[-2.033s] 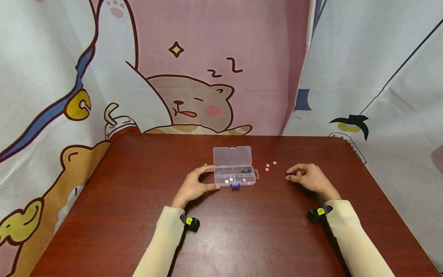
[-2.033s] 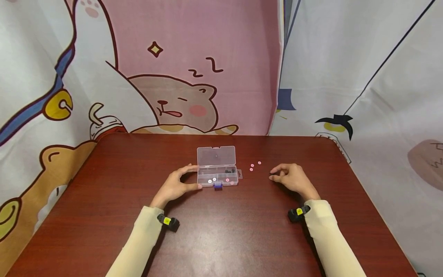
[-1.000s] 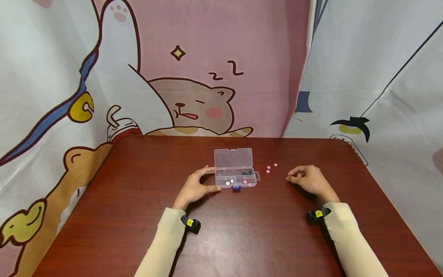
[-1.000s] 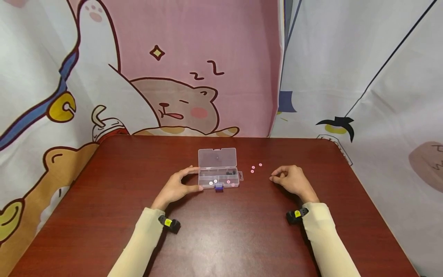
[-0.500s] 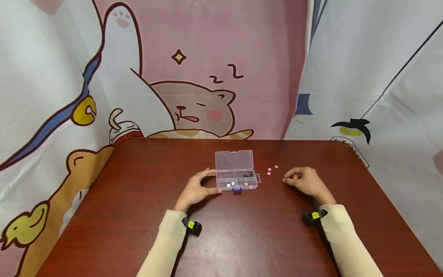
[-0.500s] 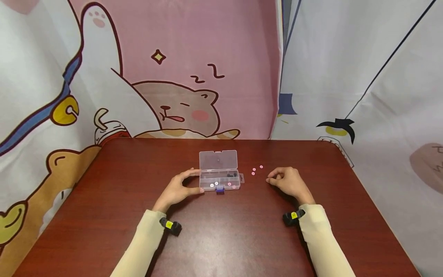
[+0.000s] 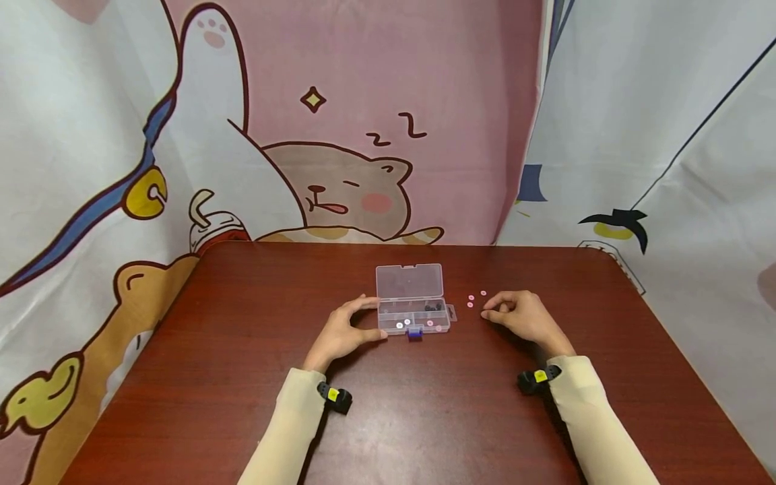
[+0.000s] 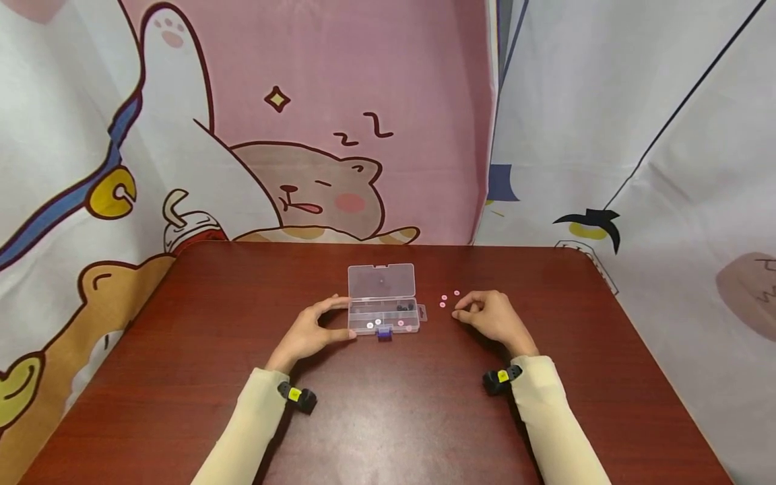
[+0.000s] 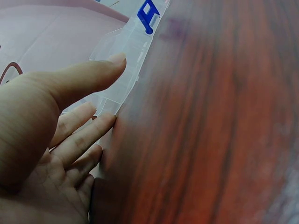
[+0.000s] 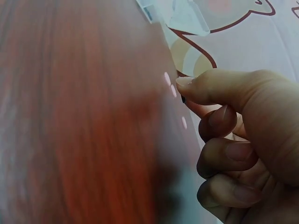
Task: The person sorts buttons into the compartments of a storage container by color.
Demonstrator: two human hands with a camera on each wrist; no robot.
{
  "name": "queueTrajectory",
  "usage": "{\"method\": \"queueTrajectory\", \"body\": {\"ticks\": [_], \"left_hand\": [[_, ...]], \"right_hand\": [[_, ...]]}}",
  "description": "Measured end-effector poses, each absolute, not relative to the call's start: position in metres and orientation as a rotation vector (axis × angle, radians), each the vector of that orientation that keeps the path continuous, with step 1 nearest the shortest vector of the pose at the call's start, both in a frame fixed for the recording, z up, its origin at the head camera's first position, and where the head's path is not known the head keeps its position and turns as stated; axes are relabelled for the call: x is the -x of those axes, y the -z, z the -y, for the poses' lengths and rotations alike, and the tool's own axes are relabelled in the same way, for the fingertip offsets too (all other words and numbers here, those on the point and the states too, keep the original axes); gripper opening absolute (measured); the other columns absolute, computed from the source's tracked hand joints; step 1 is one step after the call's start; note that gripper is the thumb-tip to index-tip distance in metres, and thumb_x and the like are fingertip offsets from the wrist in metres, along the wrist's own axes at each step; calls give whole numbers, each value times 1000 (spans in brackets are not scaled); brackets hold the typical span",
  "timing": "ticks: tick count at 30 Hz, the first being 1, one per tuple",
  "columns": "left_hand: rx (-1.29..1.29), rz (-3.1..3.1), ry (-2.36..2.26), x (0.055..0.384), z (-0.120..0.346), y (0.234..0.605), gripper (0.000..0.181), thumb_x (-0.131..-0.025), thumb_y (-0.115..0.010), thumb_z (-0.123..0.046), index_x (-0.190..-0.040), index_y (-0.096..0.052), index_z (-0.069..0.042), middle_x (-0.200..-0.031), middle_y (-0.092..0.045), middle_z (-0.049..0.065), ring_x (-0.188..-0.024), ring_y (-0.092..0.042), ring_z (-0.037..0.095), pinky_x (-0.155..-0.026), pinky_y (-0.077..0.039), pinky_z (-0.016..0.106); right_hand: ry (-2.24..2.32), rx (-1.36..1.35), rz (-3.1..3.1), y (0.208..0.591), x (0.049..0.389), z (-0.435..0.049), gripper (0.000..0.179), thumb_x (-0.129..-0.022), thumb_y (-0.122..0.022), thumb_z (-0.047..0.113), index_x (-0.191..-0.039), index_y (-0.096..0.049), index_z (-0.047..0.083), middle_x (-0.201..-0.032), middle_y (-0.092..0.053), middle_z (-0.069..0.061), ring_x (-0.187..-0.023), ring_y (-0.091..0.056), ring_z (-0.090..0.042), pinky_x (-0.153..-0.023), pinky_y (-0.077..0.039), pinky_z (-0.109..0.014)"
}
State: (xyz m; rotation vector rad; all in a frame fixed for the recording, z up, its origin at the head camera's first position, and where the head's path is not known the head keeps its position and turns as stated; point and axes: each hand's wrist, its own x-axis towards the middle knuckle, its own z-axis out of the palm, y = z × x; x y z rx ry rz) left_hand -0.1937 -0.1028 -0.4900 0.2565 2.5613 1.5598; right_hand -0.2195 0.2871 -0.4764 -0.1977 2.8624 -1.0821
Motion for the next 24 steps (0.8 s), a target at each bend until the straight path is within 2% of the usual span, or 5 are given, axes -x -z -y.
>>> {"method": "queueTrajectory", "body": {"ticks": [24], "left_hand": [[-262,-2569,-1546,194,102,489,66,-76,-92,-29,-137,-66,-24,-161,-44,12,-152,-38,32,-123,-31,55]], "right_hand": [[1199,282,-2797,467,226,-253,14,-88,-82,31,-94,-77,20,-65,-54,0,-60,-48,-16,-54,-38,-26]]}}
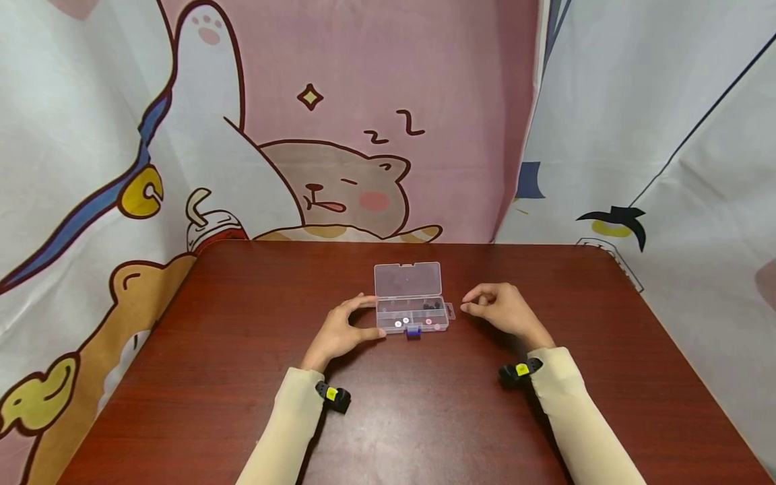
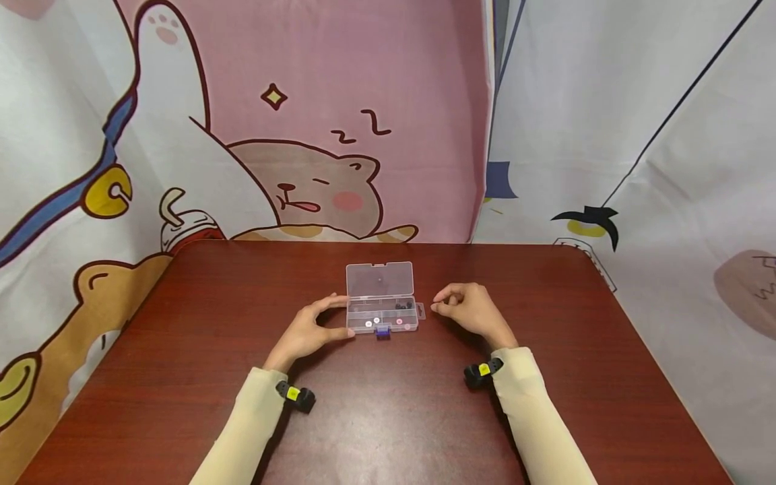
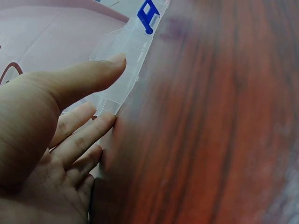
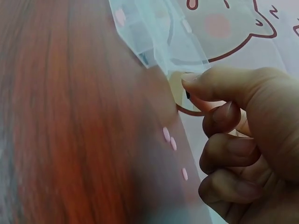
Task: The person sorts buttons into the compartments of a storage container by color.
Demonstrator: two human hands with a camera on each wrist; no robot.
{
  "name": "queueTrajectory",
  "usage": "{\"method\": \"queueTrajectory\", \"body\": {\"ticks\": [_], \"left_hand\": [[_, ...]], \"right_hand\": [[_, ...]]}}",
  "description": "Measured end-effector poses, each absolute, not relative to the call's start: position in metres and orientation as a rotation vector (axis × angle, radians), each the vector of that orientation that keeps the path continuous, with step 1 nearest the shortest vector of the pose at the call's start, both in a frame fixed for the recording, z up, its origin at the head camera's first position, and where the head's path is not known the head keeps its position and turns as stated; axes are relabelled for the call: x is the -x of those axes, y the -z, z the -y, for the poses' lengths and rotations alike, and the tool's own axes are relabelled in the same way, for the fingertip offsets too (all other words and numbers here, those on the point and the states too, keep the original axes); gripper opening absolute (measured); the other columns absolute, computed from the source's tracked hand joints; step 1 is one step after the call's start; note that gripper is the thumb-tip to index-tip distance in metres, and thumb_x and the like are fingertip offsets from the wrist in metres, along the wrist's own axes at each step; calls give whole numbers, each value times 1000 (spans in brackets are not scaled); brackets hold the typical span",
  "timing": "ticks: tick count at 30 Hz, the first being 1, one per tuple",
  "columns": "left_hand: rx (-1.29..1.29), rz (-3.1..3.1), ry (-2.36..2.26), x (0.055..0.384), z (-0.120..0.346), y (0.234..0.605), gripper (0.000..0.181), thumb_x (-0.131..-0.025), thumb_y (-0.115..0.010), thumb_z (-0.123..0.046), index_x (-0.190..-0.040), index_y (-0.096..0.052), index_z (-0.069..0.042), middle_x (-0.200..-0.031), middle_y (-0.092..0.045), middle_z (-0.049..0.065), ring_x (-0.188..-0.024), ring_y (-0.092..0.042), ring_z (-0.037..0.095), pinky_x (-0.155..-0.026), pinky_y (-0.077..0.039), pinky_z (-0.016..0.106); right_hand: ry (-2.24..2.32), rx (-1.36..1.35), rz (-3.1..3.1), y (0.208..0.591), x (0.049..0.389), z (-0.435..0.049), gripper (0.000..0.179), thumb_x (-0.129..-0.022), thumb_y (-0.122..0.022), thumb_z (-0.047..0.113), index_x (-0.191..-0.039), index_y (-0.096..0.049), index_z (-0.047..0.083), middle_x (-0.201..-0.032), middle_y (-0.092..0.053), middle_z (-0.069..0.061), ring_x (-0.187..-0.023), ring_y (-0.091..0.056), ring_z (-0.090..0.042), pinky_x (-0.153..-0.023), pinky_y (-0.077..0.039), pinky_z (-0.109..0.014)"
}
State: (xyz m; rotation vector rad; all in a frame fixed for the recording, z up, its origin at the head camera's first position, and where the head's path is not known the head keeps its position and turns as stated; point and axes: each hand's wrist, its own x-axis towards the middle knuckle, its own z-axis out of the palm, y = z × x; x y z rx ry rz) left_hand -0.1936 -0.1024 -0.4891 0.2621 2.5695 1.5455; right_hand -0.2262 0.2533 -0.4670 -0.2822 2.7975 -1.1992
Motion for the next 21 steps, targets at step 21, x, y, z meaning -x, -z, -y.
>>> {"method": "queueTrajectory", "body": {"ticks": [21], "left_hand": [[-260,-2564,-1557,193,103,489,67,-75,-92,-29,-136,-66,-26,-161,-44,12,-152,-37,31,-123,-31,55]], "right_hand": [[1340,415,-2778,453,233,-219,7,-87,-82,21,-92,-78,19,-63,-54,1,-57,-47,-12,-51,-35,-23]]}}
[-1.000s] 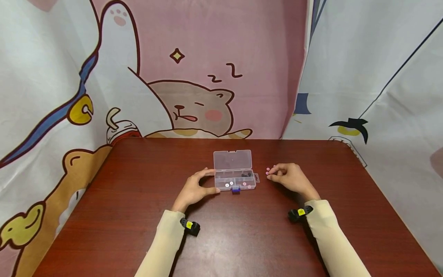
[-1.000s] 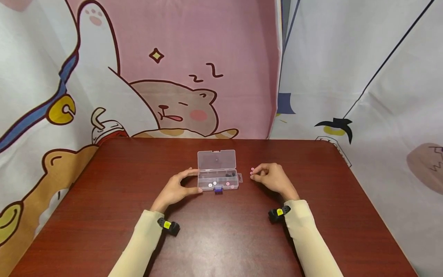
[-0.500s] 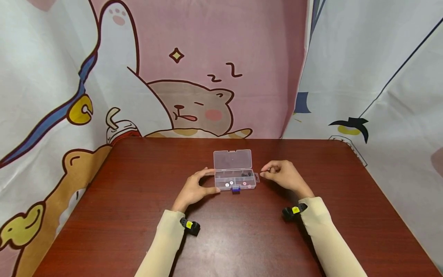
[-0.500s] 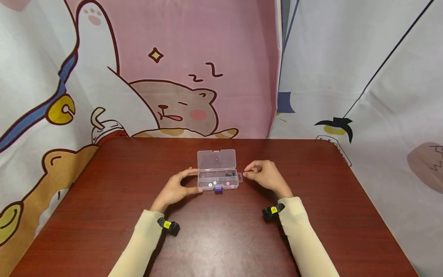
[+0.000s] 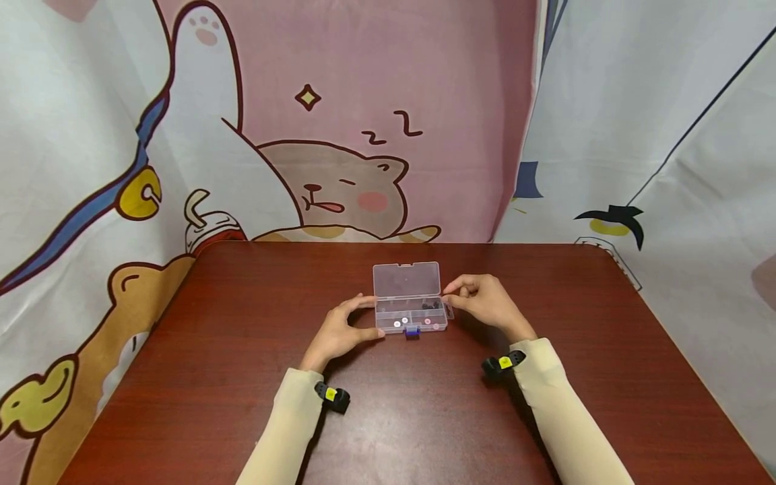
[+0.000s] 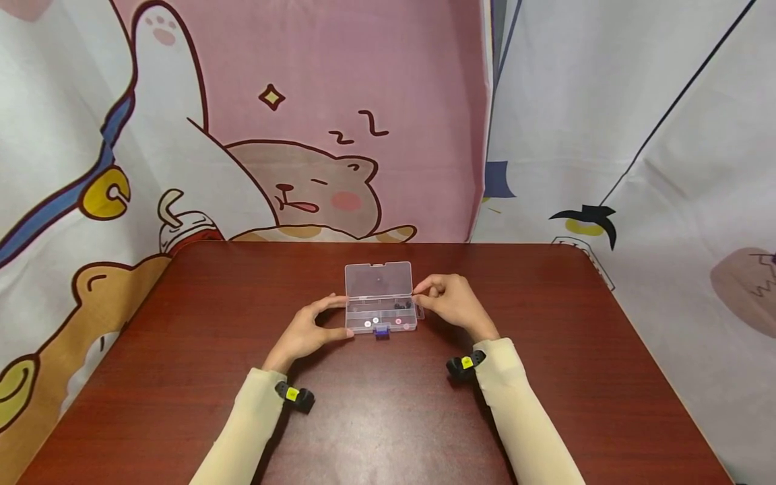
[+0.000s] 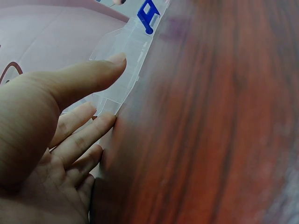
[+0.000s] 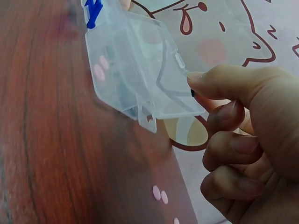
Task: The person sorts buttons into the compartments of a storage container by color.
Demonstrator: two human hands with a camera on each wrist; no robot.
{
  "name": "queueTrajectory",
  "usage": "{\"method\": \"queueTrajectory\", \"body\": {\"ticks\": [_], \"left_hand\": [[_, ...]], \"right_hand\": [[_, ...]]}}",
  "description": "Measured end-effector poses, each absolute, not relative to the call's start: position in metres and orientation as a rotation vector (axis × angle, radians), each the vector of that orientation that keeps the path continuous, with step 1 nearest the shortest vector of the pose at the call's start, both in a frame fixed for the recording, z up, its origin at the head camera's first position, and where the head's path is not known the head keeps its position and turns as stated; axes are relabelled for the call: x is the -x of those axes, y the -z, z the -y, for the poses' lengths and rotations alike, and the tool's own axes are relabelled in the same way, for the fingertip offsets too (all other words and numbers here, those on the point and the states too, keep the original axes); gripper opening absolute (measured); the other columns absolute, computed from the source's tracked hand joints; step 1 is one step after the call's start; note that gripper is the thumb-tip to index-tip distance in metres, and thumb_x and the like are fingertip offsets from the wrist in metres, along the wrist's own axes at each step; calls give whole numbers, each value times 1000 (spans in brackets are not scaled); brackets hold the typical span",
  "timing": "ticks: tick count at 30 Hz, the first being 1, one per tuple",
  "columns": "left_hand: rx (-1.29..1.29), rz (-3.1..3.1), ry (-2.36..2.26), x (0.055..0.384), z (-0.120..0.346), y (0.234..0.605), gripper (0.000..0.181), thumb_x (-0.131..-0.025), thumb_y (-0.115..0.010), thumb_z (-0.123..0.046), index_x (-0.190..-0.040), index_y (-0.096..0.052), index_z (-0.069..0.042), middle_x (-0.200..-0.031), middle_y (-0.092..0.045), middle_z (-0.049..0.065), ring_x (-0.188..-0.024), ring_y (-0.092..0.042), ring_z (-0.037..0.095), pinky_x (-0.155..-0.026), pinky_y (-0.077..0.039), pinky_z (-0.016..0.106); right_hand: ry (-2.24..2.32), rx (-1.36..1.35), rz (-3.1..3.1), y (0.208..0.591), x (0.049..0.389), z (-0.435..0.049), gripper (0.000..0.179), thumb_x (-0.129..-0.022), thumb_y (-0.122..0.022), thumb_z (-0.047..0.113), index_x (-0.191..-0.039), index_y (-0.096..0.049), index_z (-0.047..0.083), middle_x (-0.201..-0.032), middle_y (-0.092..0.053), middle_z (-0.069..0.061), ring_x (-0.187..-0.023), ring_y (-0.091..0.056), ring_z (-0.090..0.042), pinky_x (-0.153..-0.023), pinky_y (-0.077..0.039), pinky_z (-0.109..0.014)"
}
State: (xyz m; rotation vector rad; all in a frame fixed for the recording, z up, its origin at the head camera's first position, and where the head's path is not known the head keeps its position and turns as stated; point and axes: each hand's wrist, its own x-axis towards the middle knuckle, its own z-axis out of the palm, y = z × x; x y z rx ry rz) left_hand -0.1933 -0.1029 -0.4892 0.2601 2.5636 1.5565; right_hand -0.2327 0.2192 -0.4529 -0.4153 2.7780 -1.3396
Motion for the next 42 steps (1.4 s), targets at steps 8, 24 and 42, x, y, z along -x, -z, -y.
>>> {"method": "queueTrajectory", "body": {"ticks": [8,24,42], "left_hand": [[-263,-2560,-1555,193,100,489,67,-74,-93,-27,-136,-66,-24,-161,-45,12,-152,-38,30,-124,-30,52],[-264,-2557,-1541,194,101,490,67,-75,-92,-29,-136,-66,-27,-162,-43,11,-153,-37,30,-124,-30,53],[-259,-2565,-1529,195,103,487,66,-76,-92,-29,-137,-66,-25,-161,-44,11,-153,-36,30,-125,-29,54]], "right_hand": [[1377,443,-2774,449,234,-213,7,-87,-82,25,-92,-77,22,-63,-56,1,-56,-47,-12,-51,-34,-24],[1521,484,-2713,445,232,-203,6,-90,-79,19,-95,-77,19,-62,-53,1,-55,-44,-9,-49,-31,-22],[1494,496,-2724,444,235,-201,8,-90,-78,17,-98,-78,15,-64,-56,-1,-56,-47,-10,-49,-33,-23]]}}
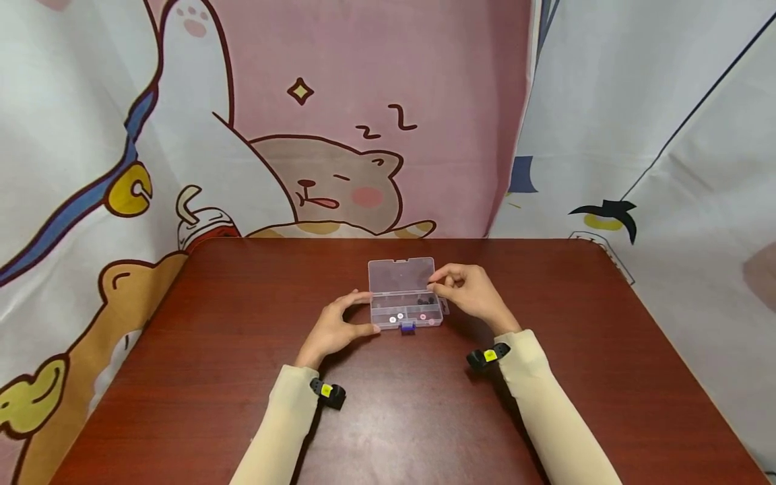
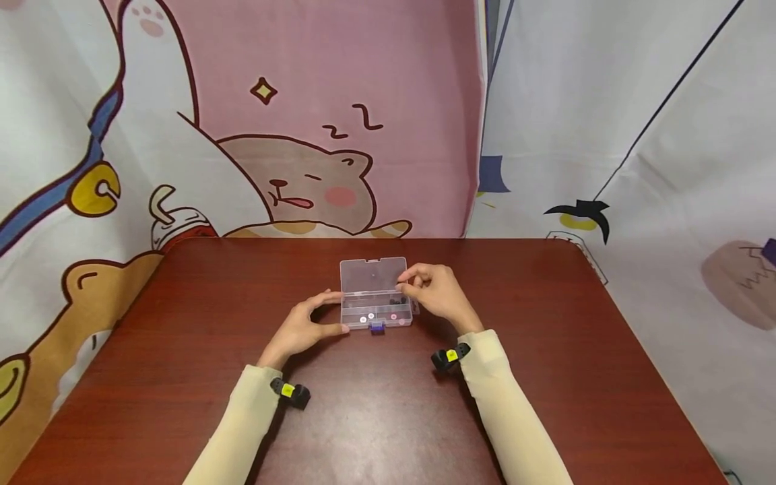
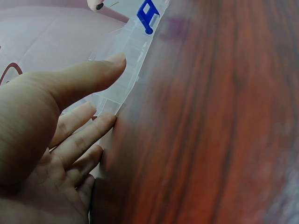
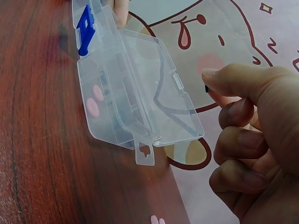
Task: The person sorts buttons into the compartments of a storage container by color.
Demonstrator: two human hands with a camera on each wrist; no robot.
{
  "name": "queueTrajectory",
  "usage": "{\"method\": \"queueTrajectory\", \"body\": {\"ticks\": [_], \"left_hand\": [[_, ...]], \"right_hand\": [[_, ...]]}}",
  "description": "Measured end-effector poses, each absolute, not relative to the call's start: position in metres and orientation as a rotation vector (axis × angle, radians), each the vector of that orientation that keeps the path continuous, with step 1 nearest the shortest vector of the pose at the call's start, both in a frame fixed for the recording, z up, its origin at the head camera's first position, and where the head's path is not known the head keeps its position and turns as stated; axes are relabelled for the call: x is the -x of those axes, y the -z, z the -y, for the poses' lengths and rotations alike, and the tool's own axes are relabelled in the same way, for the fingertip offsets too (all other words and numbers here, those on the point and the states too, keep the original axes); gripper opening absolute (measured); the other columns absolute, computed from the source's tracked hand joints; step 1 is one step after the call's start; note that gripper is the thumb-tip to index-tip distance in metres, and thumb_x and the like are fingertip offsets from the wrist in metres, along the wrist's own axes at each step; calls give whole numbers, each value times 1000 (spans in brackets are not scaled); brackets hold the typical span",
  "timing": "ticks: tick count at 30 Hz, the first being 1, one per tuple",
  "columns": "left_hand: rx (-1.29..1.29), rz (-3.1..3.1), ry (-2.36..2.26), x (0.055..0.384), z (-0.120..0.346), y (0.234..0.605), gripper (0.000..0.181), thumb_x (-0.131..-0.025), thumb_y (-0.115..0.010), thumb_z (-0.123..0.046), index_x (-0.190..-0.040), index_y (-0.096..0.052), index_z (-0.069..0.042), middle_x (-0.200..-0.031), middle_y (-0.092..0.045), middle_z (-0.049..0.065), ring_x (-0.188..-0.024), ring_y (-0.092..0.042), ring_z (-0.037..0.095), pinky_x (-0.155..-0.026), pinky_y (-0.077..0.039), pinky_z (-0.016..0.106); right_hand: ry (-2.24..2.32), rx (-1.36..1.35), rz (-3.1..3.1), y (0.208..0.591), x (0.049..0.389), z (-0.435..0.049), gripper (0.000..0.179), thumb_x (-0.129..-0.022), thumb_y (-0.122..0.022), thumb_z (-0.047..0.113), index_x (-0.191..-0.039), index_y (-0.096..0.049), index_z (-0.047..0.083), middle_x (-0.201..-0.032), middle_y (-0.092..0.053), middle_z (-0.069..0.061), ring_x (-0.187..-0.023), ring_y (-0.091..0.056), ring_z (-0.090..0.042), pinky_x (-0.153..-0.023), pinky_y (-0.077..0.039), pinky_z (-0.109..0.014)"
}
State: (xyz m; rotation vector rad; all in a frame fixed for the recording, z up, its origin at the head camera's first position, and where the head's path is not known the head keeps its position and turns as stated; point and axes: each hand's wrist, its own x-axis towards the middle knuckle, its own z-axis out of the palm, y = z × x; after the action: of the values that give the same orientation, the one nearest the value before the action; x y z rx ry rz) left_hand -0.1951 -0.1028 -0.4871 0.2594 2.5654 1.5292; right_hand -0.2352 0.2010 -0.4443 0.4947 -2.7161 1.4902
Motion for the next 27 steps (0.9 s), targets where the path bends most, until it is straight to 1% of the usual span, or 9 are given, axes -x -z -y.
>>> {"method": "queueTrajectory", "body": {"ticks": [2,9,16,21,23,27], "left_hand": [[-271,-2565,-1529,196,102,488,66,-76,-92,-29,-137,-66,-25,-161,-45,11,-153,-36,30,-125,-29,54],[-255,-2578,-1530,195,102,488,66,-75,-92,-30,-135,-67,-26,-160,-46,10,-153,-37,30,-124,-29,54],[-263,-2585,-1515,196,102,488,67,-75,-92,-30,-136,-66,-26,-161,-45,12,-153,-37,31,-124,-30,53],[-265,-2579,-1519,196,103,489,67,-75,-92,-30,-137,-66,-26,-161,-44,12,-153,-37,32,-124,-30,54],[-266,-2576,-1521,196,103,489,66,-76,-92,-30,-136,-66,-27,-161,-44,12,-153,-37,32,-124,-30,55],[-271,-2573,-1527,197,103,489,66,-75,-92,-30,-136,-66,-26,-161,-45,11,-153,-36,30,-124,-29,54]], "right_hand": [[-1488,-480,2721,445,235,-202,9,-89,-79,18,-98,-78,14,-63,-55,-2,-56,-46,-10,-48,-32,-23],[-1493,-481,2709,445,236,-203,15,-89,-81,23,-100,-78,13,-66,-56,-3,-59,-48,-9,-52,-35,-22],[-1459,-434,2714,438,234,-206,15,-88,-83,27,-97,-78,17,-66,-55,-2,-60,-48,-11,-53,-36,-23],[-1418,-415,2733,437,236,-213,16,-88,-83,25,-101,-77,17,-65,-55,-1,-60,-49,-14,-53,-37,-26],[-1401,-410,2746,438,238,-218,19,-88,-83,27,-103,-77,16,-64,-56,-1,-60,-50,-14,-53,-38,-26],[-1366,-387,2778,440,240,-227,28,-88,-83,31,-108,-76,13,-64,-59,-6,-58,-52,-17,-53,-39,-27]]}}
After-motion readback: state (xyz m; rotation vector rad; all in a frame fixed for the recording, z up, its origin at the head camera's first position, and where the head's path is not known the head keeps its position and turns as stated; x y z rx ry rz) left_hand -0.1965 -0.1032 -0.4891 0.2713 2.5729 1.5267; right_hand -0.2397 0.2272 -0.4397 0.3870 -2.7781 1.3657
